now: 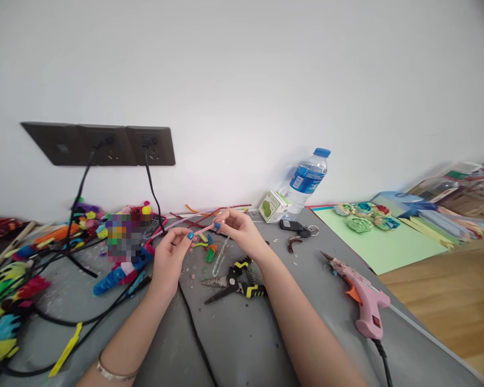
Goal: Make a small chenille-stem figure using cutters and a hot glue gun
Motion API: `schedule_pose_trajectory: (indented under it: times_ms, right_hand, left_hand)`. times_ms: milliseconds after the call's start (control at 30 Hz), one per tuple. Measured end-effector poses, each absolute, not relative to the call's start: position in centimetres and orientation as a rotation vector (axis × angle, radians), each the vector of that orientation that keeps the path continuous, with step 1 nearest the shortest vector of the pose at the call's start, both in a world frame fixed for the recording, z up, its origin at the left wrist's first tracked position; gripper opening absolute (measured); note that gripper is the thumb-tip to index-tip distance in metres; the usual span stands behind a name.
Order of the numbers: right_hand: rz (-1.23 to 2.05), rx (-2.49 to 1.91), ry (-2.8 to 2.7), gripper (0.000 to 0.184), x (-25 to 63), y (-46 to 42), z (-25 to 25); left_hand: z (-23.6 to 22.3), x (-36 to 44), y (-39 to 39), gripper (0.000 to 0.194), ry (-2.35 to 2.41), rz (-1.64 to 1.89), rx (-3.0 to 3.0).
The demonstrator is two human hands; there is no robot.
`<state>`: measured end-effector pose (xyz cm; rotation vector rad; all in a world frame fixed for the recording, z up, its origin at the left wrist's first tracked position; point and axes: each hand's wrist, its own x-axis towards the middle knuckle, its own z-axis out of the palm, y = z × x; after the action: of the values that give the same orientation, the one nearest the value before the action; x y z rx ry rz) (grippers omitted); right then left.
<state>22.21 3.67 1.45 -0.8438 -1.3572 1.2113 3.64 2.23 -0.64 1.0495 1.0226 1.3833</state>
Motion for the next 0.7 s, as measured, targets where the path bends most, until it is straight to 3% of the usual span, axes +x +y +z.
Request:
schedule_pose_trajectory:
  times_ms: [400,567,700]
  right_hand:
    - [1.124,-0.973,-1.464,0.028,23.0,3.3,2.4]
    - [0.516,-1.705,-1.538,0.017,28.4,2.4,3.6]
    - [0.439,-2.344,-1.430,0.012,33.7,1.0,4.0]
  left_hand:
    - [-1.1,3.5,2.0,0.013,0.950,1.226,1.457]
    - [-0.9,2.9,2.5,0.008,1.104,1.358,1.468]
    - [-0.9,2.7,2.8,0.006,1.165,1.393,1.464]
